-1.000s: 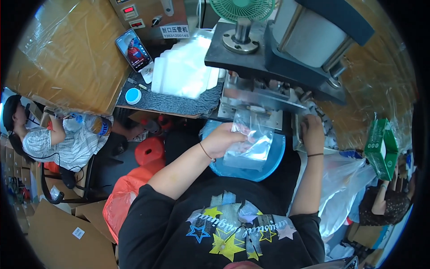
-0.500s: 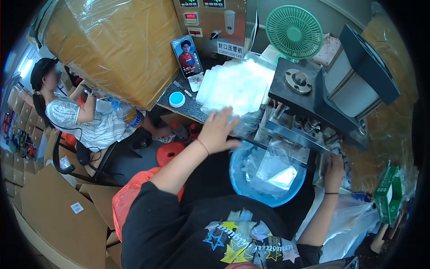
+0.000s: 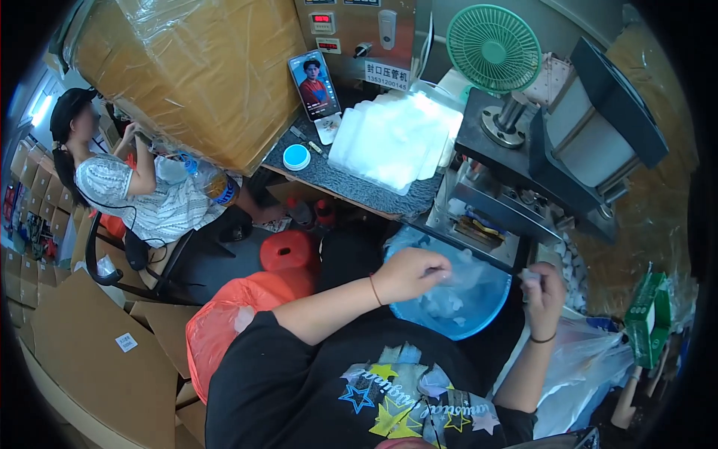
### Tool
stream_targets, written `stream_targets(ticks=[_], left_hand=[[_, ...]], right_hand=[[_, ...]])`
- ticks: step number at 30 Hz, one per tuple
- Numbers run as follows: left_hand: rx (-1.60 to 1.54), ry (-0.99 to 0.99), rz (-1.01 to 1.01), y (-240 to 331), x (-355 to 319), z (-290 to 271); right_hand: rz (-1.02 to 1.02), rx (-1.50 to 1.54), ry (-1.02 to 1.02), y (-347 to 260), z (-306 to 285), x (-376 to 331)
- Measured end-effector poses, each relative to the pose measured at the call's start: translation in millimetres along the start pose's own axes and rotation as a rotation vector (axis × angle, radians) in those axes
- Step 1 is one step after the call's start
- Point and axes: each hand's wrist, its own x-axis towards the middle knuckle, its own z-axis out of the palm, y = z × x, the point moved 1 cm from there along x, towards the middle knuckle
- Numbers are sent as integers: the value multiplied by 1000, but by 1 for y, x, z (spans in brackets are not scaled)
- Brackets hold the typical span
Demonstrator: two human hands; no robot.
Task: The person is using a heat sealer to seal plastic bags and then prepares a cardboard box for packaging.
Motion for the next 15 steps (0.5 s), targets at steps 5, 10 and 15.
stream_targets(ticks=[5, 10, 15], left_hand=[[-266, -123, -33, 15, 6, 36], [-817, -361, -252, 12, -3, 57], [-668, -342, -208, 12, -6, 69]], right_hand=[[-178, 16, 176, -32, 27, 6], [-36, -41, -49, -26, 8, -4], [24, 3, 90, -43, 7, -2]])
